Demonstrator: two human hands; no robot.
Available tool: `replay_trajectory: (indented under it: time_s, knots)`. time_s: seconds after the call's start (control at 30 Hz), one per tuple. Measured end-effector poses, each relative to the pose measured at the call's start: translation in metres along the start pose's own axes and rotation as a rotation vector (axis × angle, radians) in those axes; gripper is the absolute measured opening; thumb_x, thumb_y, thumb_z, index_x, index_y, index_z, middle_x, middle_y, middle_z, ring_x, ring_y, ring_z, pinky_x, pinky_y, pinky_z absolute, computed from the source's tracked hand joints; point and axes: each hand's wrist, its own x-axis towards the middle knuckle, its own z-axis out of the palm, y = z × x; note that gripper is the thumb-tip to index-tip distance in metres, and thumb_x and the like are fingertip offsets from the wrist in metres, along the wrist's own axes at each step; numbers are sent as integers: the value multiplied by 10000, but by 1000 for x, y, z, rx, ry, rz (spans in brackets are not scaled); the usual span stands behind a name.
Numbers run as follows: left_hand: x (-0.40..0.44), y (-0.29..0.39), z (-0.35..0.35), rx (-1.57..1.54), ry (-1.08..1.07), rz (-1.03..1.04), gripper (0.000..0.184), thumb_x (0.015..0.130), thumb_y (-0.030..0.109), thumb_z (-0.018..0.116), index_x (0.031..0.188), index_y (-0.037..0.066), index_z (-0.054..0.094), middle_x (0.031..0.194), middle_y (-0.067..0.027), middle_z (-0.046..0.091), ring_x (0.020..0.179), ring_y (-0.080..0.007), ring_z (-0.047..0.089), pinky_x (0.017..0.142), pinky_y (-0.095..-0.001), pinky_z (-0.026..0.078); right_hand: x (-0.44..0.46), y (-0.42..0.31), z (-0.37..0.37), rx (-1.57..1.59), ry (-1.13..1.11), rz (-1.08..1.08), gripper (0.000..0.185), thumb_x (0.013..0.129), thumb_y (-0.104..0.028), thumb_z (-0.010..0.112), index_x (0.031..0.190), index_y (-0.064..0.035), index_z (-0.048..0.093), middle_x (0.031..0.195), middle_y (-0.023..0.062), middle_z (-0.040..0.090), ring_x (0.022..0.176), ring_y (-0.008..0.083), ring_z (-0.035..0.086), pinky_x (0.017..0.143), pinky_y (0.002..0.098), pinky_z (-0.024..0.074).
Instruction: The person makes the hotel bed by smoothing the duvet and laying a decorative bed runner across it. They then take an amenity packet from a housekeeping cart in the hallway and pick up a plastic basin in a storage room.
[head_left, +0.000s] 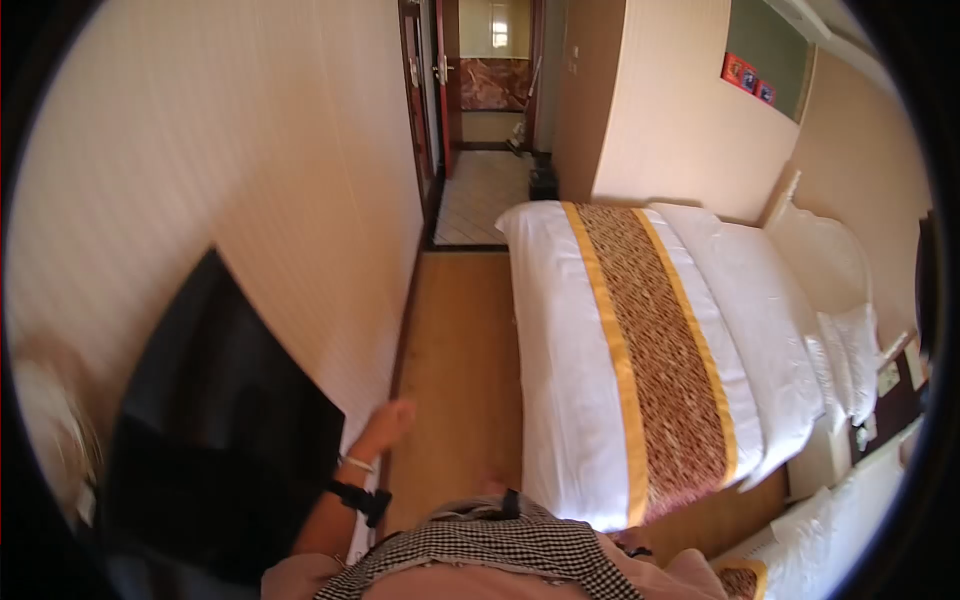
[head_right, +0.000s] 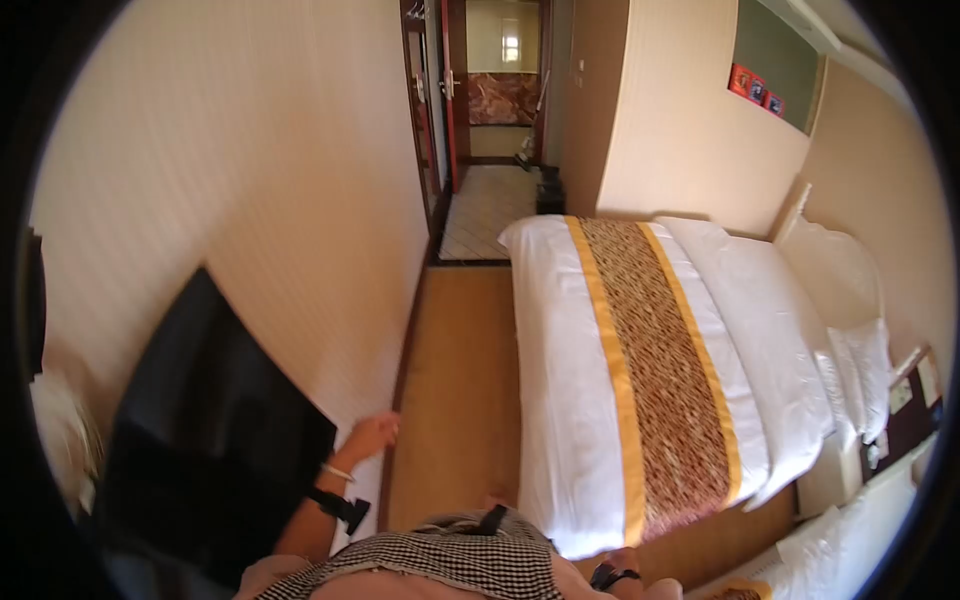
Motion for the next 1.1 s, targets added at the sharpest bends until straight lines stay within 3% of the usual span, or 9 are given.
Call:
replay_trajectory:
  time_s: [0.17, 0.23, 0.3, 0.53, 0.63, 0.67, 0.8, 0.97, 1.1]
  knots:
    - [60, -104, -1, 593, -314, -167, 275, 802, 213, 472, 894, 24, 649, 936, -203, 638, 872, -354, 607, 813, -427, 473, 261, -202, -96, 221, -204, -100, 296, 920, -257, 451, 900, 10, 578, 791, 124, 678, 601, 211, 653, 520, 327, 545]
    - [87, -172, 8, 525, -480, -280, 351, 837, 284, 475, 864, -21, 646, 840, -219, 648, 763, -355, 630, 724, -429, 493, 306, -319, -159, -45, -126, -332, 252, 912, -231, 473, 949, -19, 605, 809, 119, 676, 580, 194, 632, 504, 309, 516]
    - [105, -153, 7, -273, -185, -940, 314, 869, 242, 490, 850, -31, 644, 767, -170, 663, 730, -261, 647, 697, -366, 505, 289, -438, -213, 317, -65, -315, 207, 899, -175, 498, 978, -18, 608, 804, 123, 667, 607, 196, 639, 524, 307, 513]
    - [299, -245, -31, 360, -424, -652, 322, 915, 286, 502, 820, 13, 645, 747, -106, 656, 659, -198, 611, 580, -353, 465, 443, -601, -287, 405, -127, -441, 189, 854, -138, 557, 966, 4, 611, 758, 118, 664, 619, 199, 652, 548, 312, 533]
    - [430, -265, -61, -441, -82, -1320, 300, 904, 256, 488, 930, -21, 602, 845, -164, 656, 727, -254, 644, 644, -372, 526, 538, -548, -307, 404, -180, -60, 200, 854, -142, 606, 938, 38, 622, 826, 141, 683, 693, 226, 663, 565, 365, 528]
    - [477, -258, -76, -614, 51, -1435, 304, 900, 246, 483, 966, -32, 587, 878, -183, 656, 750, -272, 655, 665, -378, 546, 407, -633, -353, 202, -102, 85, 123, 837, -173, 595, 857, -57, 629, 724, 98, 659, 580, 220, 616, 464, 393, 434]
    - [672, -275, -118, -547, 105, -1108, 272, 897, 204, 467, 1005, -24, 569, 866, -224, 647, 707, -306, 668, 592, -388, 571, 454, -659, -409, 433, 44, 182, 123, 845, -95, 547, 935, -15, 572, 733, 143, 672, 596, 252, 663, 502, 386, 497]
    - [924, -311, -134, 4, -200, -721, 240, 833, 208, 549, 895, -12, 621, 732, -102, 651, 612, -196, 631, 550, -315, 526, 553, -730, -474, 97, 90, 287, 309, 826, -340, 556, 969, -75, 623, 917, 128, 649, 814, 224, 610, 735, 366, 465]
    - [1079, -106, -182, -587, -367, -554, 287, 883, 182, 559, 1142, 67, 603, 1055, -73, 627, 913, -172, 618, 773, -329, 508, 692, -823, -538, 340, -16, 268, 256, 837, -277, 522, 950, -55, 583, 892, 143, 636, 764, 254, 611, 673, 375, 476]
